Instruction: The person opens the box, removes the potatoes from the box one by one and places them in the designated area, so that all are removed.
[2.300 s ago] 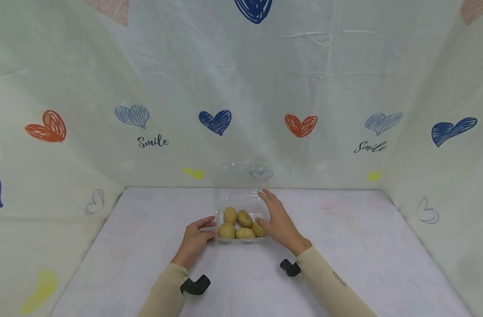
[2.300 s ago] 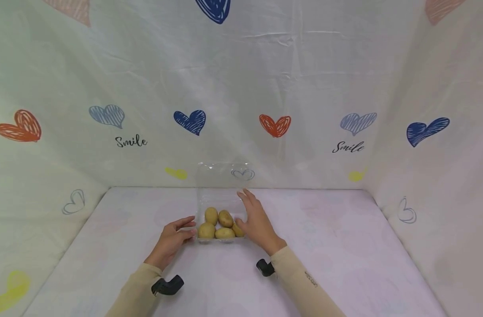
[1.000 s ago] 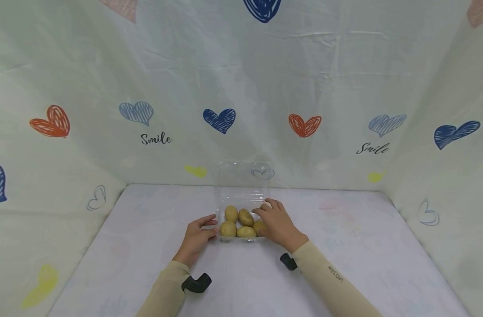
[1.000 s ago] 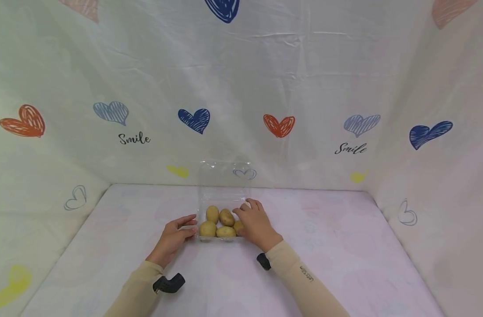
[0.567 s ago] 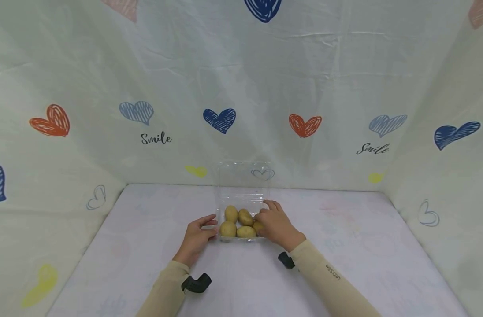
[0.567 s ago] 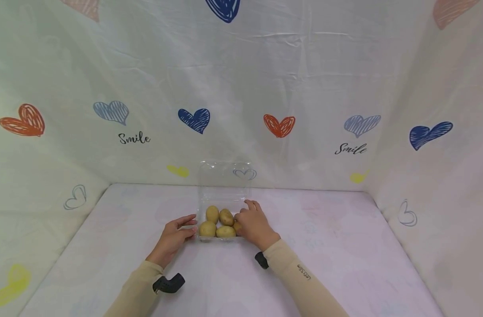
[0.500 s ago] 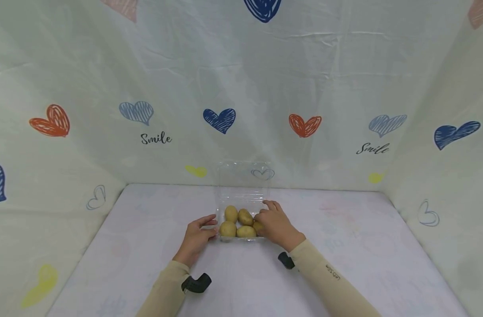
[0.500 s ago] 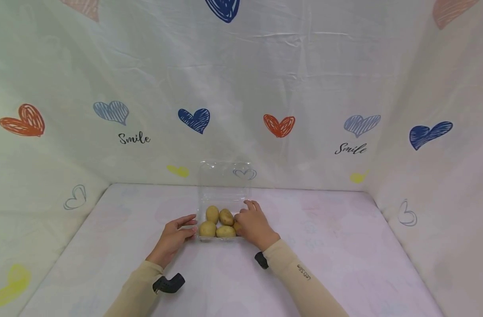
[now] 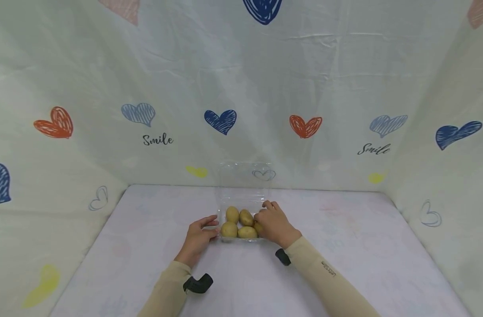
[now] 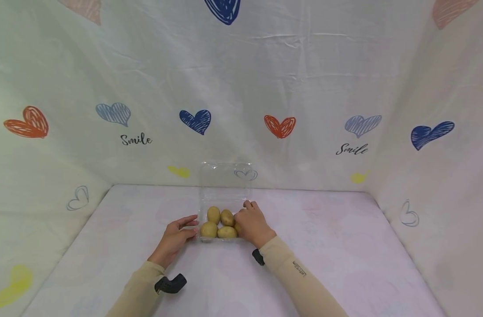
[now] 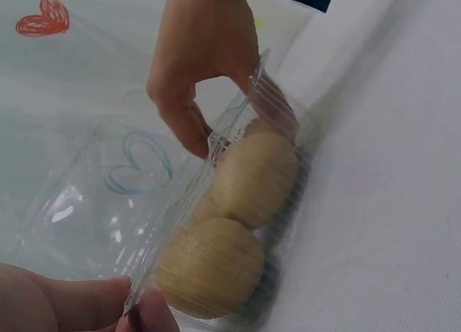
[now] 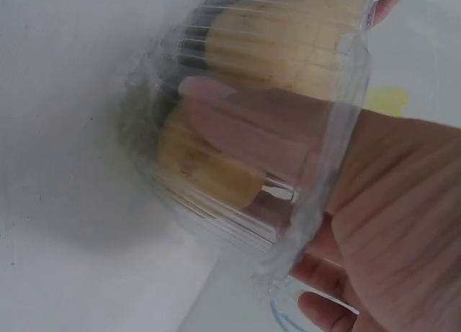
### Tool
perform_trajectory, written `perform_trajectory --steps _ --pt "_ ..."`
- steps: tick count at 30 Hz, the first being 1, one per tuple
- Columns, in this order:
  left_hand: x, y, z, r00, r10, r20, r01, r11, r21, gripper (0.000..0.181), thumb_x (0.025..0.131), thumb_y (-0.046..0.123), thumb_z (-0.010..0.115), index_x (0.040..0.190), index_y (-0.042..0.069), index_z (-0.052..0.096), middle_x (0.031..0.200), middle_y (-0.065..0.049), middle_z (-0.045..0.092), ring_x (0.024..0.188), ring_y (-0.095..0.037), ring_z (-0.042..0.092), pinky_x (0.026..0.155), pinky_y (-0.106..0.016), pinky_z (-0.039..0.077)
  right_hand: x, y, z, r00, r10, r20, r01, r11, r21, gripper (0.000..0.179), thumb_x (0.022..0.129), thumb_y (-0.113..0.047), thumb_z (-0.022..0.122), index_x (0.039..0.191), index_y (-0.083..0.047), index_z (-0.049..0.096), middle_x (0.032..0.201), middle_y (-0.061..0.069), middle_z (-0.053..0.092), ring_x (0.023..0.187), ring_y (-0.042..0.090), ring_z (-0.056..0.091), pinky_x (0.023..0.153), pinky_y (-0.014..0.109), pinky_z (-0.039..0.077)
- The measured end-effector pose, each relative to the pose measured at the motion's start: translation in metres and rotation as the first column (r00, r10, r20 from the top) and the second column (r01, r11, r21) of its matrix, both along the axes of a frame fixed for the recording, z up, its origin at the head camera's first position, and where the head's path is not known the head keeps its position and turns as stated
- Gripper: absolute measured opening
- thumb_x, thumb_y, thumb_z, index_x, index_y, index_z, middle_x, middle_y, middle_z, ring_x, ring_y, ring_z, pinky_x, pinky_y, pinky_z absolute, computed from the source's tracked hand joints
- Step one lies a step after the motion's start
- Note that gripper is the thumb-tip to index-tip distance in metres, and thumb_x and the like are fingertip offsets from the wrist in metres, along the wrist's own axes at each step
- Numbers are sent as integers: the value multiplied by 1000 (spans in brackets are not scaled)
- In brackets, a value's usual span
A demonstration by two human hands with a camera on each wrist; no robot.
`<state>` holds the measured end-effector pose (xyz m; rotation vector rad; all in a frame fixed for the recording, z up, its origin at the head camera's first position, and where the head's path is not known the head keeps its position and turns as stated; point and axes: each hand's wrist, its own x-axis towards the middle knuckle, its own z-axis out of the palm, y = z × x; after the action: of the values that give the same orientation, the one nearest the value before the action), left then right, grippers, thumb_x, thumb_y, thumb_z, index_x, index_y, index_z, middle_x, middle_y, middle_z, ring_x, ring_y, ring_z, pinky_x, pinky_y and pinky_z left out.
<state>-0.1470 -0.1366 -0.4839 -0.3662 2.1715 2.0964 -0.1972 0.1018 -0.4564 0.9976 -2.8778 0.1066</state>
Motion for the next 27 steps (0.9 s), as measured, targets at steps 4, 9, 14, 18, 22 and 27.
perform_trajectory --steps 4,9,14,18,22,27 --pt "-1 0 -1 1000 -2 4 2 1000 -7 48 97 -10 65 144 -11 56 133 -27 60 89 -14 64 79 -27 59 -2 0 0 999 28 -40 -28 999 20 13 81 -13 89 81 -9 77 83 9 75 110 31 61 94 43 48" --pt "-2 0 -2 1000 2 -2 -2 1000 2 47 96 -11 65 143 -11 57 132 -27 60 91 -14 64 78 -25 58 -4 2 2 995 51 -85 -47 998 42 17 79 -17 91 83 -10 76 85 7 75 106 29 61 88 41 50" --pt "-1 1 0 1000 -5 -6 5 1000 2 48 97 -11 65 144 -12 56 133 -28 60 92 -15 65 78 -24 59 -6 8 1 994 48 -99 -44 998 39 29 75 -20 94 98 -11 79 99 5 77 114 28 61 94 42 51" --pt "0 1 1 1000 -4 13 4 1000 -4 48 97 -10 65 145 -11 56 134 -28 59 92 -14 65 80 -26 59 -5 13 1 983 78 -169 -77 997 13 36 73 -19 94 104 -13 77 104 2 75 111 26 61 93 41 51" --pt "1 0 1 1000 -3 20 3 1000 -5 48 97 -11 64 144 -11 56 134 -28 59 90 -14 65 80 -26 59 -4 18 3 963 112 -246 -117 993 -7 40 72 -20 93 107 -14 76 106 1 75 109 25 63 93 41 53" --pt "1 1 3 1000 -4 14 4 1000 3 48 97 -11 64 144 -11 56 134 -28 59 91 -13 64 79 -25 59 -4 25 7 954 111 -278 -128 991 -46 44 73 -21 93 112 -14 75 110 1 74 110 24 63 96 43 54"
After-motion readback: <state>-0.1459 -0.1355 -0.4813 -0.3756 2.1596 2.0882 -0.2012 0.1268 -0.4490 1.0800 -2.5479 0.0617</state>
